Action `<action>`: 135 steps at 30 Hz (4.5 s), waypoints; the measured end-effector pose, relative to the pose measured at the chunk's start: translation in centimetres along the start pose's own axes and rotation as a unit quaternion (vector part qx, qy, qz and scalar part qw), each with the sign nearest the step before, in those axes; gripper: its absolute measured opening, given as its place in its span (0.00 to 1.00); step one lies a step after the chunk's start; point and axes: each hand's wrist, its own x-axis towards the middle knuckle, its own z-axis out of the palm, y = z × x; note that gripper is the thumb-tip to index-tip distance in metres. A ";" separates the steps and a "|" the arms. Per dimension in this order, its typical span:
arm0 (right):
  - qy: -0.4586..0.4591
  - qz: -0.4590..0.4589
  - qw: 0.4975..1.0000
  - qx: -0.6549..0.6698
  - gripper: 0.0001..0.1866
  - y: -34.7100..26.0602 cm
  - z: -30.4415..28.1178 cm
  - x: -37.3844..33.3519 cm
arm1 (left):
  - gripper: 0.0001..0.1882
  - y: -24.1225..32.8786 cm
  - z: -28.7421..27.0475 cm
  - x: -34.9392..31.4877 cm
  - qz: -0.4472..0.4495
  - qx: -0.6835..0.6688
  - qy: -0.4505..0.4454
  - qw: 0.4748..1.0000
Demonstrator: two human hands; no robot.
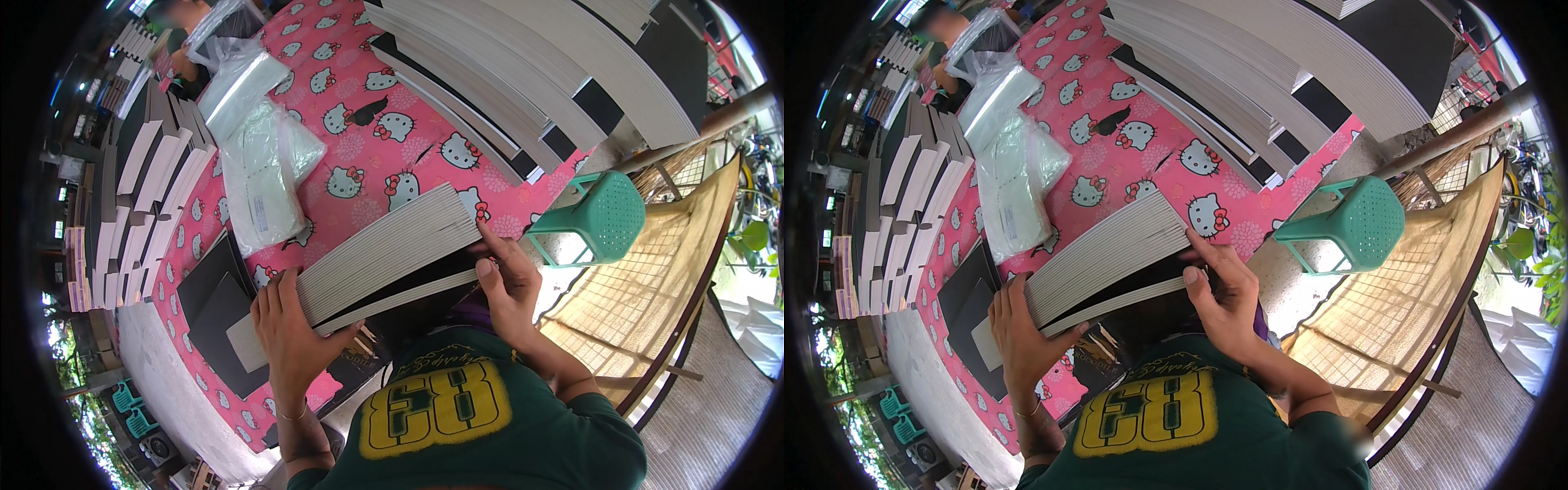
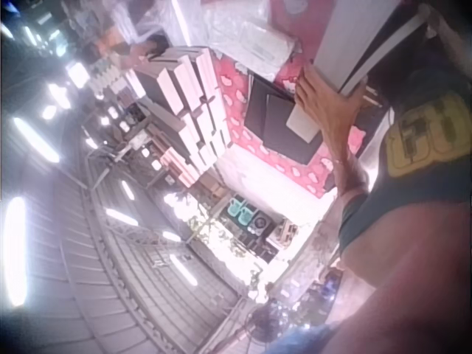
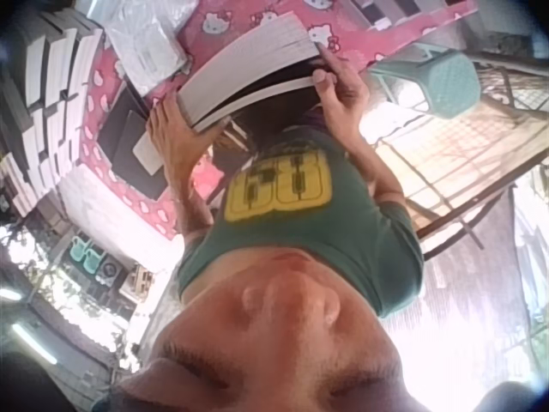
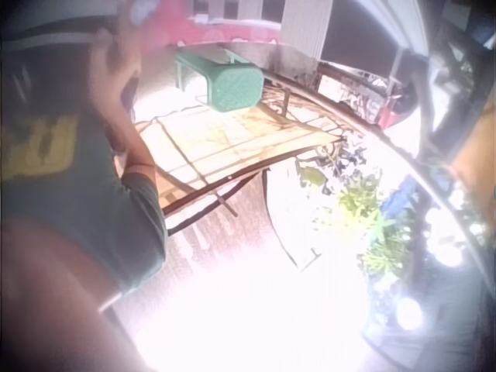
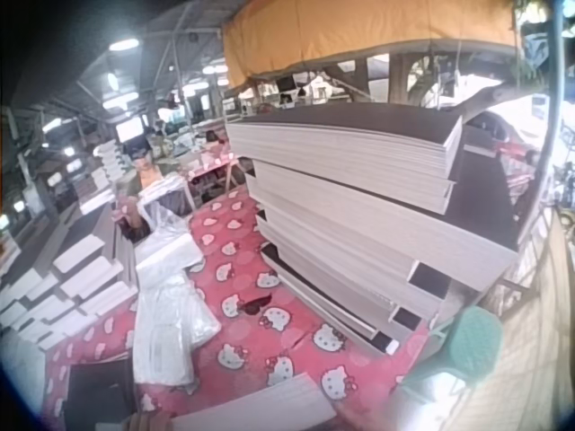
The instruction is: The person organizes a stack of illustration boards by hand. The person flips through the boards, moves a completed stack to a pallet, and then retrieves more boards from the pallet to continue work at a table.
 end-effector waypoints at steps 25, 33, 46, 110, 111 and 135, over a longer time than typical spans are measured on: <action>0.028 0.040 0.991 0.125 0.21 0.5 0.4 -0.3 | 0.51 -0.2 0.2 0.1 0.017 0.012 0.018 1.000; 0.022 -0.164 0.967 -0.194 0.13 0.3 -1.0 2.0 | 0.52 -0.1 0.2 0.1 0.017 0.012 0.006 1.000; -0.209 -0.126 0.969 -0.037 0.25 2.4 -3.2 2.8 | 0.68 -1.7 -3.2 1.3 0.089 -0.027 -0.151 0.984; -0.481 -0.140 0.862 -0.073 0.55 0.0 -2.2 12.0 | 0.08 5.2 -1.3 8.6 0.351 -0.143 0.002 0.925; -0.480 -0.140 0.863 -0.068 0.55 0.0 -2.2 12.0 | 0.08 5.4 -1.2 8.5 0.358 -0.123 0.011 0.925; -0.474 -0.123 0.864 -0.116 0.49 -0.2 -3.1 12.0 | 0.09 0.6 -12.2 4.6 0.127 -0.184 0.000 0.975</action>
